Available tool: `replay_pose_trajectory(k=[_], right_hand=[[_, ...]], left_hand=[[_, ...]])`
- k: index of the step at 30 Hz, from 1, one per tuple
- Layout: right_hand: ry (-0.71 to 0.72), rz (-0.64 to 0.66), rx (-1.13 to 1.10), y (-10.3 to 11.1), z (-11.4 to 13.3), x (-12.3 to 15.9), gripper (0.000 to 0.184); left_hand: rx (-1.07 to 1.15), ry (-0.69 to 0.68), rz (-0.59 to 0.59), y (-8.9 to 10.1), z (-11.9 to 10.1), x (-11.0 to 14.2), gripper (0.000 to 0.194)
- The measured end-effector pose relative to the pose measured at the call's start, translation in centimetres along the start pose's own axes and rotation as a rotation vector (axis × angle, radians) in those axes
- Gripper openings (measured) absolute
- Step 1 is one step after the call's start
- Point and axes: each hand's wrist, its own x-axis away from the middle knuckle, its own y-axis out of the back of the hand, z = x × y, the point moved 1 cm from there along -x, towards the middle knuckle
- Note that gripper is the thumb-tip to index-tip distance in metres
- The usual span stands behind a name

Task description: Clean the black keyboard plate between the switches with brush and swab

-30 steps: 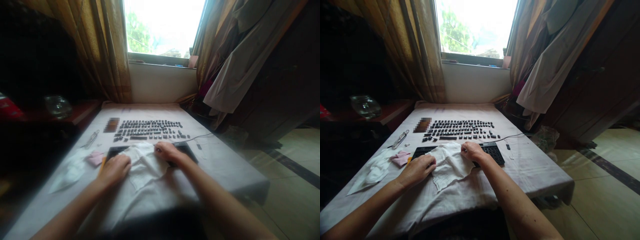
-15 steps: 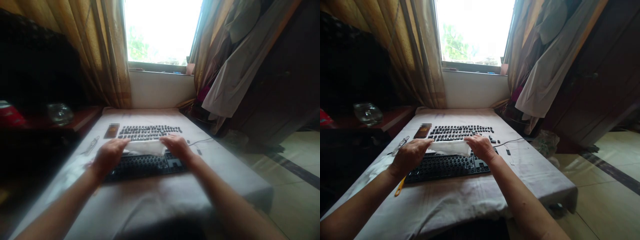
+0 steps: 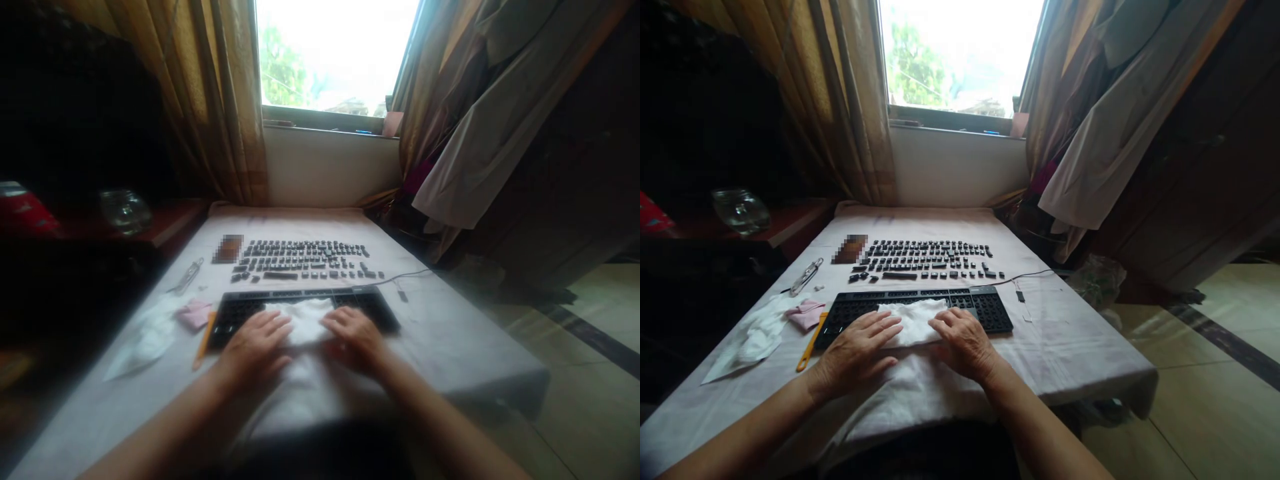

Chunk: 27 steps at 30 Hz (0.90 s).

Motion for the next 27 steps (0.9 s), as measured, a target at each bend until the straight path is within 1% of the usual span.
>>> replay_pose_trajectory(k=[1,3,5,7,9,11,15,17,19,23,27], right_hand=[[0.007,-0.001,0.008,-0.3,0.2,-0.3,0.024],[0.013,-0.011,0.018,-0.7,0.6,-0.8,0.005],[-0.004,-0.033,0.018,-0.9,1.0,-1.2,0.018],[-0.041,-0.067,0.011,-0.8,1.1,-1.5,0.025],[-0.092,-0.11,-0.001,-0.3,1.2,-2.0,0.026],[-0.158,-0.163,-0.012,0.3,1.2,-2.6,0.026],[-0.318,-0.295,-0.036,1.4,1.7,-4.1,0.028],[-0.366,-0.347,-0.058,1.7,2.3,-4.6,0.029],[-0.37,-0.375,-0.085,1.8,3.0,-4.9,0.029],[-0.336,-0.425,-0.155,1.5,4.3,-4.6,0.029],[-0.257,-0.428,-0.248,1.6,5.1,-4.2,0.031]], left_hand=[[0.012,0.011,0.006,-0.5,-0.2,-0.3,0.054],[0.035,0.045,0.005,-1.5,-0.8,-0.9,0.06],[0.067,0.086,0.0,-2.3,-1.4,-1.4,0.062],[0.108,0.134,-0.01,-2.5,-1.8,-2.1,0.058],[0.155,0.197,-0.028,-2.1,-1.9,-2.9,0.046],[0.209,0.275,-0.053,-1.1,-2.0,-4.0,0.037],[0.351,0.43,-0.111,1.2,-2.3,-6.1,0.036],[0.462,0.476,-0.13,1.6,-2.6,-6.9,0.038],[0.611,0.504,-0.134,1.5,-2.8,-7.3,0.042],[0.951,0.542,-0.134,0.5,-3.4,-7.1,0.054],[1.228,0.58,-0.137,0.5,-4.3,-6.6,0.064]])
